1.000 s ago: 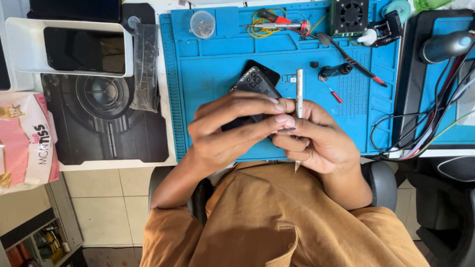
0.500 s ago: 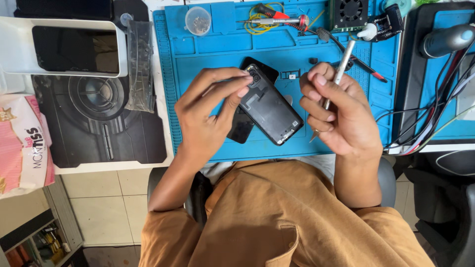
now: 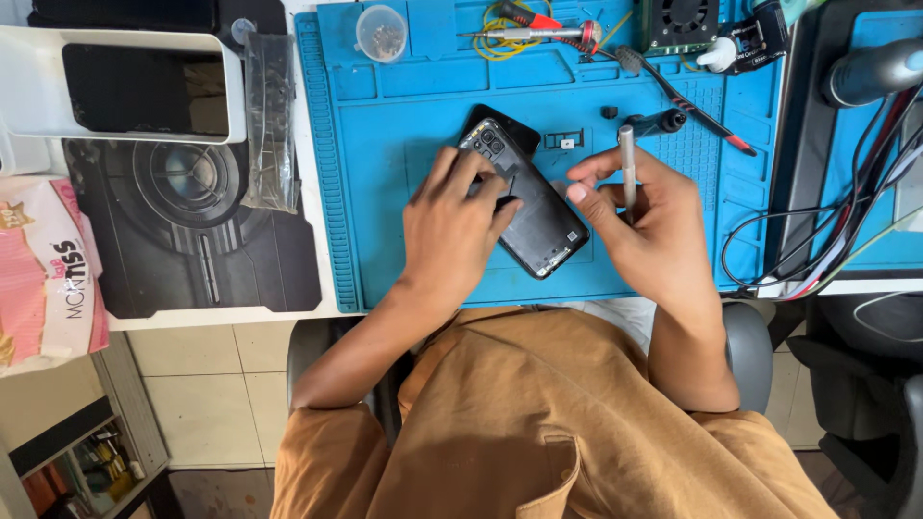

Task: The person holds a black smartphone and uses a metal prying tool to separate the screen from the frame. They then use a screwdriver to remove screws from the back of the device and a UV flashlight to cure adhesive on a small component.

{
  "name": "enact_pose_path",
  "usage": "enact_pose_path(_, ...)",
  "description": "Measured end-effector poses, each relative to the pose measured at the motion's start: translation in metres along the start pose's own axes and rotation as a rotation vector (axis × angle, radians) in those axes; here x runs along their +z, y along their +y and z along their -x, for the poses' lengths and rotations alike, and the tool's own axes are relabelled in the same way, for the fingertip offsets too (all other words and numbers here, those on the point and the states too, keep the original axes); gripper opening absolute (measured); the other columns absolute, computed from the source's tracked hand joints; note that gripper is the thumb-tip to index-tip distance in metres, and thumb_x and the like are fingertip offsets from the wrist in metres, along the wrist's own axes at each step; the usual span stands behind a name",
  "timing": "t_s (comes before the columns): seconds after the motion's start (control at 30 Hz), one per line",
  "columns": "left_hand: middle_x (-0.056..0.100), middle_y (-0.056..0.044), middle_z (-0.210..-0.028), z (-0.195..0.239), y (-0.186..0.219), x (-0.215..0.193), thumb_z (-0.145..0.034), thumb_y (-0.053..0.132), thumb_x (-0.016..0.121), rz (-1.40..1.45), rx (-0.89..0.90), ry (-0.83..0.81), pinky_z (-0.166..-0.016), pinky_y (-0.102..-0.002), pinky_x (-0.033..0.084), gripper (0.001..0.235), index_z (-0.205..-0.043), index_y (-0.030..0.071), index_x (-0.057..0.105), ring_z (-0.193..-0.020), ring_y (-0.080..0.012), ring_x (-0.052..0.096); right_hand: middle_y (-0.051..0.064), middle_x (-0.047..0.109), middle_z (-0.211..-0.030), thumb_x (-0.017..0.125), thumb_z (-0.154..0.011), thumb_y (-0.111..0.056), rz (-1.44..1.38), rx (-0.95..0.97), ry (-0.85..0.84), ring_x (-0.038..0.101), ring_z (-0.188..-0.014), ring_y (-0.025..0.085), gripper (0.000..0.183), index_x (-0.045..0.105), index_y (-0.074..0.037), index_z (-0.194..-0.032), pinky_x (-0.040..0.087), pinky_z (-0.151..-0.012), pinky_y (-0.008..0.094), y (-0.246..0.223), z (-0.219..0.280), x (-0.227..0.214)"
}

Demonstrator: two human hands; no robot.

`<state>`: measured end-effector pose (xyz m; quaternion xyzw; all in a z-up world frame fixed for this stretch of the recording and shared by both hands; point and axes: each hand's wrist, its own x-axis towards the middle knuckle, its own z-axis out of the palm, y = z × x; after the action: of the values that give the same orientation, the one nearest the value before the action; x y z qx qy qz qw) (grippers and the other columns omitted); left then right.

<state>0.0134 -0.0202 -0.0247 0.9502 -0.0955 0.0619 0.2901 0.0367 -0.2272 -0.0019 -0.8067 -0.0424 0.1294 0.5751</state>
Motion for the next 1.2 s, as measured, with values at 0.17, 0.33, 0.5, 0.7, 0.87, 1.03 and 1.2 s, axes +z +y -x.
enact_pose_path(0.17, 0.062, -0.003, -0.099, 0.003, 0.003, 0.01, -0.08, 0.017, 0.084, -0.07, -0.006, 0.031, -0.076, -0.038, 0.054, 0.016, -0.085, 0.005, 0.074, -0.102, -0.022, 0.06, -0.004, 0.063, -0.086, 0.076, -0.099, -0.009, 0.05, 0.007, 0.018, 0.04, -0.065, 0.001, 0.012, 0.071, -0.003, -0.108, 0.032, -0.056, 0.018, 0.001, 0.004, -0.005)
enact_pose_path(0.33, 0.063, -0.002, -0.097, 0.003, 0.007, 0.016, -0.082, 0.015, 0.083, -0.081, -0.046, 0.076, -0.074, -0.038, 0.054, 0.013, -0.084, 0.006, 0.074, -0.1, -0.0217, 0.061, -0.005, 0.062, -0.086, 0.077, -0.1, -0.01, 0.018, -0.026, 0.007, 0.041, -0.067, 0.0, 0.012, 0.071, -0.003, -0.109, 0.033, -0.058, 0.018, 0.003, 0.003, -0.006)
enact_pose_path(0.5, 0.062, -0.003, -0.096, 0.004, 0.008, 0.019, -0.084, 0.012, 0.081, -0.072, -0.06, 0.097, -0.074, -0.038, 0.054, 0.011, -0.083, 0.005, 0.073, -0.098, -0.0226, 0.061, -0.005, 0.062, -0.085, 0.077, -0.099, -0.011, 0.011, 0.0, 0.013, 0.04, -0.065, 0.001, 0.013, 0.071, -0.004, -0.108, 0.032, -0.056, 0.018, 0.004, 0.003, -0.005)
enact_pose_path(0.7, 0.061, -0.005, -0.096, 0.002, 0.007, 0.021, -0.085, 0.009, 0.079, -0.067, -0.067, 0.098, -0.076, -0.04, 0.054, 0.01, -0.085, 0.004, 0.07, -0.098, -0.0249, 0.06, -0.006, 0.063, -0.085, 0.078, -0.097, -0.011, 0.042, 0.012, 0.023, 0.038, -0.062, 0.0, 0.013, 0.073, -0.005, -0.107, 0.029, -0.052, 0.018, 0.005, 0.002, -0.005)
enact_pose_path(0.87, 0.062, -0.008, -0.105, 0.0, 0.002, 0.005, -0.094, 0.007, 0.076, 0.082, -0.057, 0.167, -0.083, -0.042, 0.053, 0.011, -0.097, 0.003, 0.066, -0.101, -0.028, 0.059, -0.007, 0.061, -0.084, 0.077, -0.098, -0.011, 0.032, 0.022, 0.035, 0.038, -0.063, 0.0, 0.012, 0.073, -0.005, -0.108, 0.029, -0.053, 0.018, 0.006, 0.002, -0.007)
enact_pose_path(1.03, 0.062, -0.012, -0.111, 0.005, 0.0, -0.028, -0.102, 0.003, 0.069, 0.45, -0.115, 0.166, -0.081, -0.031, 0.053, 0.007, -0.106, 0.0, 0.064, -0.096, -0.0215, 0.059, -0.006, 0.055, -0.081, 0.078, -0.1, -0.009, 0.007, -0.025, 0.022, 0.039, -0.068, 0.001, 0.012, 0.073, -0.004, -0.109, 0.03, -0.059, 0.018, 0.007, 0.0, -0.006)
enact_pose_path(1.2, 0.058, -0.007, -0.116, 0.011, 0.017, -0.036, -0.109, 0.006, 0.062, 1.058, -0.172, -0.021, -0.091, -0.026, 0.052, 0.007, -0.111, 0.001, 0.059, -0.098, -0.0123, 0.059, -0.002, 0.058, -0.082, 0.079, -0.098, -0.005, -0.17, -0.072, -0.004, 0.043, -0.067, 0.002, 0.014, 0.073, 0.0, -0.109, 0.03, -0.059, 0.019, 0.003, 0.004, 0.001)
